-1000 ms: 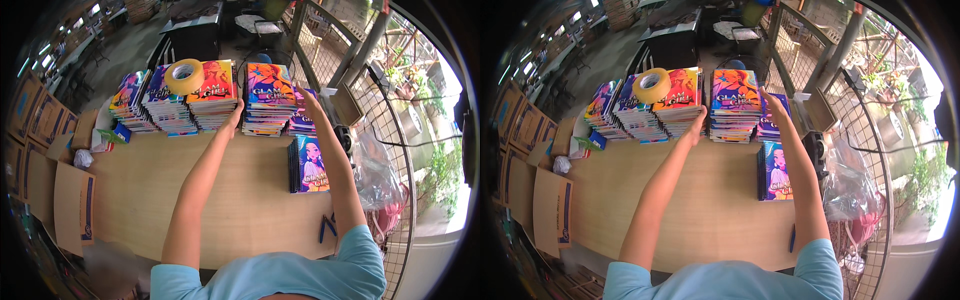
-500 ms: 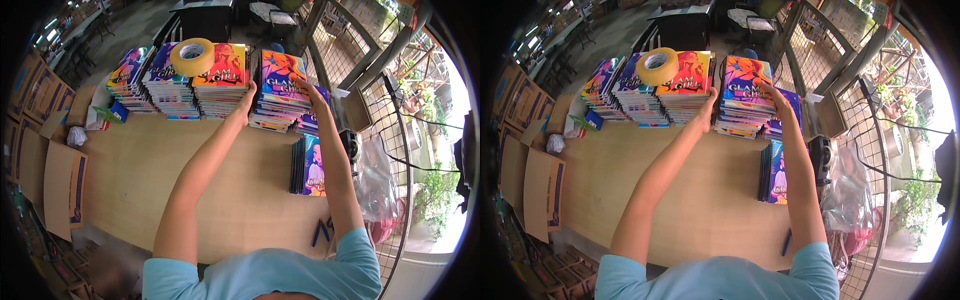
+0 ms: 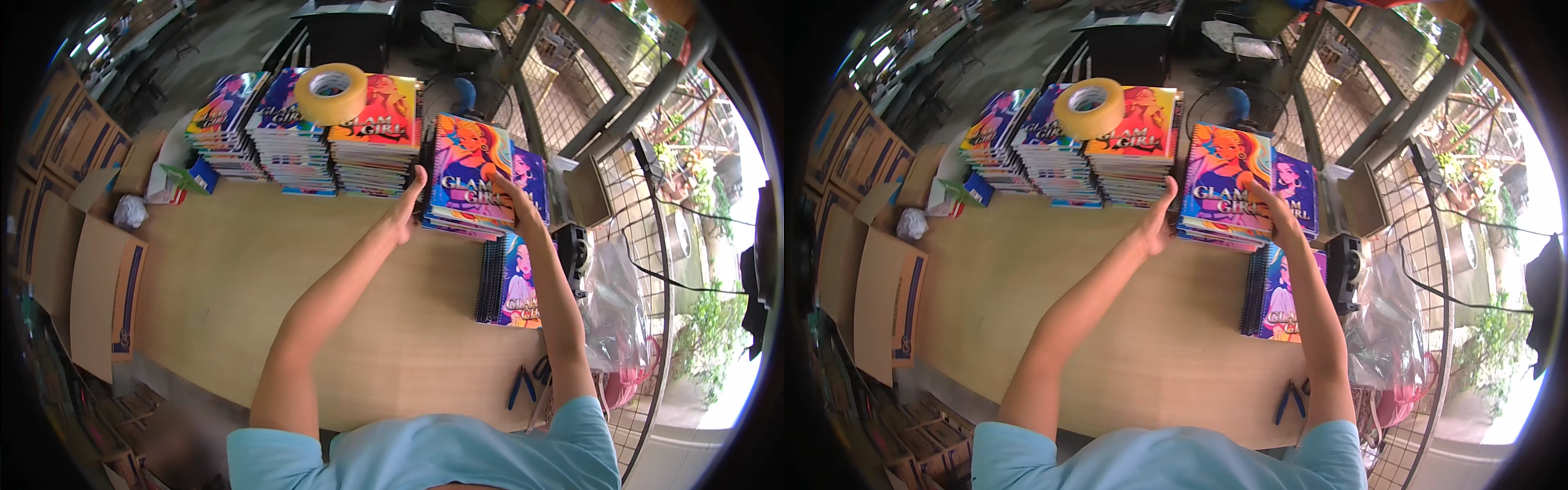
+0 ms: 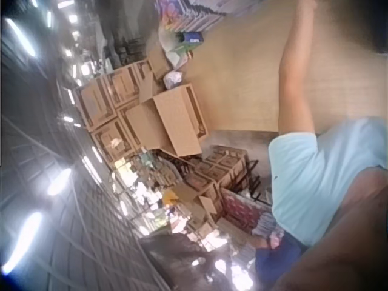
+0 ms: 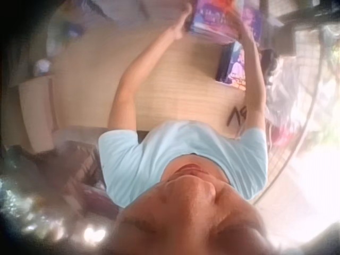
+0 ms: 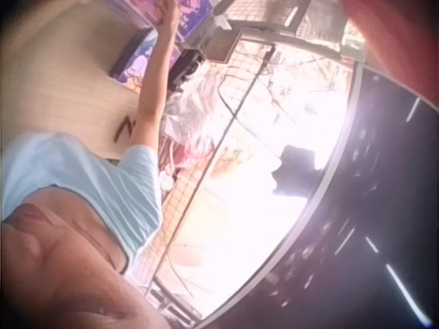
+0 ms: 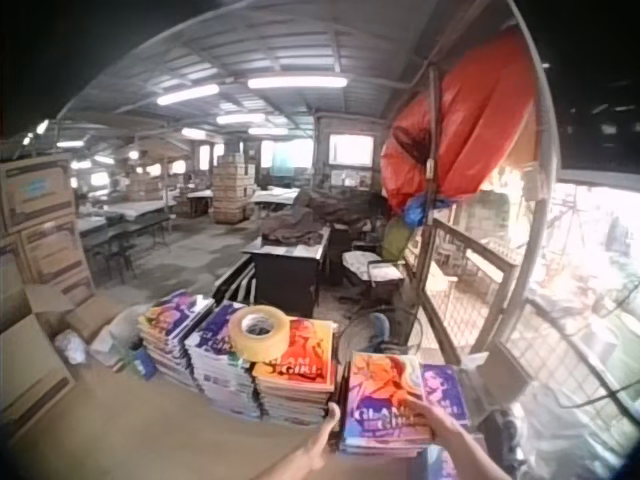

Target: The person removes notebooks from plastic wrapping and stacks them on a table. They repeatedly pick up individual notebooks, place them into neat piles, and occasionally adjust the stacks. The workspace contains cardboard boxes and other supplies.

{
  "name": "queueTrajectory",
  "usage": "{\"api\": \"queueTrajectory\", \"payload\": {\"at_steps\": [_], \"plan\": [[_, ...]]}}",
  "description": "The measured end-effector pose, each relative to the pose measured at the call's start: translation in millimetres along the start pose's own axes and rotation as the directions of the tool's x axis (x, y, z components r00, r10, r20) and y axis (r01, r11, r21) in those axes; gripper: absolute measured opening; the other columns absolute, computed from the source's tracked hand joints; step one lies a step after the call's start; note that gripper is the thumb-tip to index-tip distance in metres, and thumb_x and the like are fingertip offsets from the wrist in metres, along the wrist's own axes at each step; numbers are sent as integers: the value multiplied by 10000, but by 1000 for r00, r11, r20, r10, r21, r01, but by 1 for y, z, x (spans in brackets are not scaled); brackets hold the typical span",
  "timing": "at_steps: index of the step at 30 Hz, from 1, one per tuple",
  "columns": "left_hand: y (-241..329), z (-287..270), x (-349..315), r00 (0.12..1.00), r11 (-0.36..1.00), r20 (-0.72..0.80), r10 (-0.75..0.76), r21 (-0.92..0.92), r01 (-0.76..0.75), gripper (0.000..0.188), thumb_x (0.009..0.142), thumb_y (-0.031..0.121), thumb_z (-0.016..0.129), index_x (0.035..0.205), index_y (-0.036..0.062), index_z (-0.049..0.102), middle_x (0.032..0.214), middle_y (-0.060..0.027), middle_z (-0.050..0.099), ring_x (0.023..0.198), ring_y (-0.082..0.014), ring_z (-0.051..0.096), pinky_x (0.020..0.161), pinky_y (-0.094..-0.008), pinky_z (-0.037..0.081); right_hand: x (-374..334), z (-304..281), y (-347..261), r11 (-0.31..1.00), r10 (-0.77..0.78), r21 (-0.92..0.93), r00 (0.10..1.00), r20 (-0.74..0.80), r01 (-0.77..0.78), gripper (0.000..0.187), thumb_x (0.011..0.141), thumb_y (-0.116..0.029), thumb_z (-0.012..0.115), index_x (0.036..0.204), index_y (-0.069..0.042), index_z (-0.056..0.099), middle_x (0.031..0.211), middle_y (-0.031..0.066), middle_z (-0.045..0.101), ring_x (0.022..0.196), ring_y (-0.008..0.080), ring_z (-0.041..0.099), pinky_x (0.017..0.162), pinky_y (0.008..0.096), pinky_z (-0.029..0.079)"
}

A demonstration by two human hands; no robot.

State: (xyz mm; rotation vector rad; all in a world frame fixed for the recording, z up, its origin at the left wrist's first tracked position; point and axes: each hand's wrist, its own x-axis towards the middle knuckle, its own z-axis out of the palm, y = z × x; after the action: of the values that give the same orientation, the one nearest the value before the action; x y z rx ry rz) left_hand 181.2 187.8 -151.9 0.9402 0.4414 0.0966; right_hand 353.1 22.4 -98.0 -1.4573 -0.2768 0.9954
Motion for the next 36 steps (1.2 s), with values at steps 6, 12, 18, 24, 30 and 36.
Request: {"api": "queueTrajectory", "payload": {"at_steps": [6,12,18,24,30,36], "plan": [[6,29,19,991,980,131,-6,-198,32,582,718,413,754,1130,48,566,1055,-82,645,936,-198,633,857,-358,507,-4,-7,18,994,-22,108,999,30,19,457,814,-451,647,1082,-87,579,933,73,649,794,181,651,709,329,542],[-37,21,0,995,962,96,27,-272,0,494,755,270,709,1145,14,544,1020,-101,646,879,-207,647,814,-359,530,-63,9,27,998,-58,19,998,-36,59,493,824,-415,631,1159,-65,541,983,68,627,811,166,642,711,308,544],[-76,19,-127,991,976,-14,135,-172,-135,768,698,234,755,1306,-30,366,1189,-125,543,1045,-202,553,912,-327,453,-153,41,103,983,-56,163,986,-160,82,519,813,-200,678,1249,-49,441,1045,96,582,871,178,604,639,310,547],[-111,10,-154,983,981,-68,169,-87,-175,797,657,224,776,1311,22,367,1198,-129,524,1106,-213,525,952,-348,432,-159,33,164,966,3,259,998,-65,13,526,835,-156,643,1293,-85,394,980,76,589,788,176,627,583,292,551],[-99,24,-159,942,935,-54,331,155,-320,775,599,173,807,1239,-3,406,1099,-128,568,1012,-206,570,922,-350,455,-157,11,173,930,-38,367,985,170,-27,347,833,-302,607,1071,-56,547,857,46,605,733,125,616,654,275,533],[-112,-1,-117,995,989,59,84,-125,-76,692,664,177,765,1236,-19,428,1073,-119,588,945,-191,605,854,-327,507,-136,28,165,930,26,366,993,-115,18,346,847,-286,616,1086,-44,550,855,44,616,695,109,606,549,264,529]]}}
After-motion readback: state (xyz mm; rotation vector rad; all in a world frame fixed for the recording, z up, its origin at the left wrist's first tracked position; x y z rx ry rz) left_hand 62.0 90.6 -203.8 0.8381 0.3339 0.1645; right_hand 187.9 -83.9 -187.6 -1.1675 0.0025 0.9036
